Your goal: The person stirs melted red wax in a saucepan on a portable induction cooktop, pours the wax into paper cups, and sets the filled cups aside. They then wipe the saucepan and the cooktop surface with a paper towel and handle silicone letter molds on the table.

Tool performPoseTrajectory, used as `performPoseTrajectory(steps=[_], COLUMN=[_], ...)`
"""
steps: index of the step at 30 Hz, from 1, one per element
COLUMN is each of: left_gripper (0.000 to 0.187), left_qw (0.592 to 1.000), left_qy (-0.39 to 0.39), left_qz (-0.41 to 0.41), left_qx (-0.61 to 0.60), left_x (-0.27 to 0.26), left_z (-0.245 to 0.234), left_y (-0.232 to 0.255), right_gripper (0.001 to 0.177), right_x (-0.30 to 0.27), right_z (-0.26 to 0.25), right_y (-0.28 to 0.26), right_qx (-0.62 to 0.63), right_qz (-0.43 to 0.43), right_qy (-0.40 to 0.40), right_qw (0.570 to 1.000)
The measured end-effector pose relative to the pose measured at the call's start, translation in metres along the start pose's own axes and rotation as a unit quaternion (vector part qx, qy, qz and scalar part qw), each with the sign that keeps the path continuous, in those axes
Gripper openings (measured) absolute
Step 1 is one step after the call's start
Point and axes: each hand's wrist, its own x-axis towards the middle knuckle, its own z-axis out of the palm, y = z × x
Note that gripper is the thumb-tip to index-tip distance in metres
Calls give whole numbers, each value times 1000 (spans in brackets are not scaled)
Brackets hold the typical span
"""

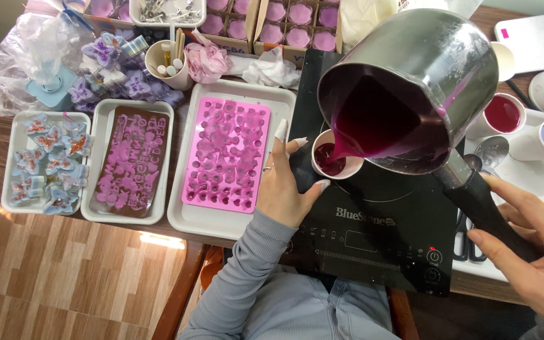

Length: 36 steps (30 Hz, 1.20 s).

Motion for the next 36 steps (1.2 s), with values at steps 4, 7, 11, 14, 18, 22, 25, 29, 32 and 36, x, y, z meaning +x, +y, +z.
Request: performPoseTrajectory(steps=[4, 7, 11, 14, 18, 22, 25, 29, 32, 36], left_gripper=[112, 105, 101, 100, 95, 95, 94, 94, 94, 94], left_qw=[1000, 1000, 1000, 1000, 1000, 1000, 1000, 1000, 999, 999], left_qy=[4, 4, 1, 3, 6, 5, 11, 24, 26, 25], left_qz=[-6, -24, -16, -14, -20, -23, -22, 4, 5, 2], left_qx=[-5, -3, -6, -10, -6, -6, -7, 14, 20, 30], left_x=[-2, -5, -5, -4, -4, -4, -4, -6, -6, -7], left_z=[-1, 1, 1, 0, -2, -4, -4, -3, -4, -4], left_y=[-1, -7, -8, -7, -5, -5, -6, -9, -9, -9], right_gripper=[76, 76, 77, 78, 80, 79, 82, 80, 79, 80], right_x=[-1, -2, -2, -4, -8, -11, -14, -16, -18, -19], right_z=[0, 1, 1, 1, 1, 2, 4, 5, 6, 9], right_y=[-11, -9, -11, -15, -16, -19, -17, -18, -14, -11], right_qx=[-9, -16, -27, -29, -15, -14, -27, -23, -22, -32], right_qz=[-58, -43, -40, -38, -45, -37, -17, -49, -47, -24], right_qy=[17, 20, 16, 19, 28, 36, 37, 56, 60, 62], right_qw=[998, 999, 999, 999, 998, 999, 999, 997, 997, 997])
